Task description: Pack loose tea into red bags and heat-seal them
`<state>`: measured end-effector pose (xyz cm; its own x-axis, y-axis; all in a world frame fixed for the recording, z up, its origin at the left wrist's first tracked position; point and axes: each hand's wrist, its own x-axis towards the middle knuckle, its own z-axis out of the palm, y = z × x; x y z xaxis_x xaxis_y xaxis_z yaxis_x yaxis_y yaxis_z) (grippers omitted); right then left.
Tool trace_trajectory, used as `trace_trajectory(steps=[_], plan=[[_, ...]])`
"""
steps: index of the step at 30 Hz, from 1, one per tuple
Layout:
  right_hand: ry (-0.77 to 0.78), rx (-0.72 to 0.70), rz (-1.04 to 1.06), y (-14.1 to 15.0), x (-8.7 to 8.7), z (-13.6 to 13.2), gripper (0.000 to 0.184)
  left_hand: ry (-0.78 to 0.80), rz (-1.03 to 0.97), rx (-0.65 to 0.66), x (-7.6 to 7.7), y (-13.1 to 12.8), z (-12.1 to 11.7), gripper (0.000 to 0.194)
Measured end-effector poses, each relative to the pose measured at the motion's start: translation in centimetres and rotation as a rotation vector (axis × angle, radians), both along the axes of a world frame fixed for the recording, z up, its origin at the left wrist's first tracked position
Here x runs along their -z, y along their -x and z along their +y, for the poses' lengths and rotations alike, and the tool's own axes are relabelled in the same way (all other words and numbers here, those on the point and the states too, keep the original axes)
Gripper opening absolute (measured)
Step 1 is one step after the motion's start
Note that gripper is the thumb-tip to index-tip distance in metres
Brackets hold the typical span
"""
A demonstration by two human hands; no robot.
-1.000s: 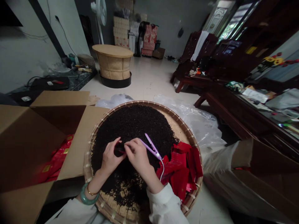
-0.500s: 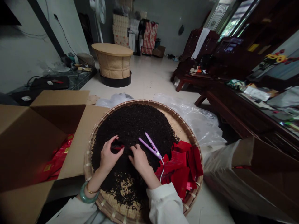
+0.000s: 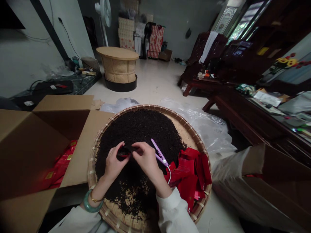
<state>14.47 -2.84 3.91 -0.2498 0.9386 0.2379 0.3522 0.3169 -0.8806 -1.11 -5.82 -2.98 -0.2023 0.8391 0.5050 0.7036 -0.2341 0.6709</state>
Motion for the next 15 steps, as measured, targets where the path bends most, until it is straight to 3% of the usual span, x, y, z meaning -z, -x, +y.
trace_trajectory(steps=[3, 10, 15], plan=[[-0.072, -0.053, 0.005, 1.3, -1.1, -0.3, 0.023, -0.005, 0.003, 0.003, 0.2, 0.1, 0.0, 0.056], [-0.156, 0.032, -0.070, 0.2, -0.8, -0.7, 0.015, -0.017, 0.014, -0.010, 0.1, 0.1, 0.0, 0.055], [-0.361, -0.148, -0.389, 0.7, -0.9, -1.7, 0.018, 0.016, -0.009, 0.047, 0.0, 0.1, -0.2, 0.051]])
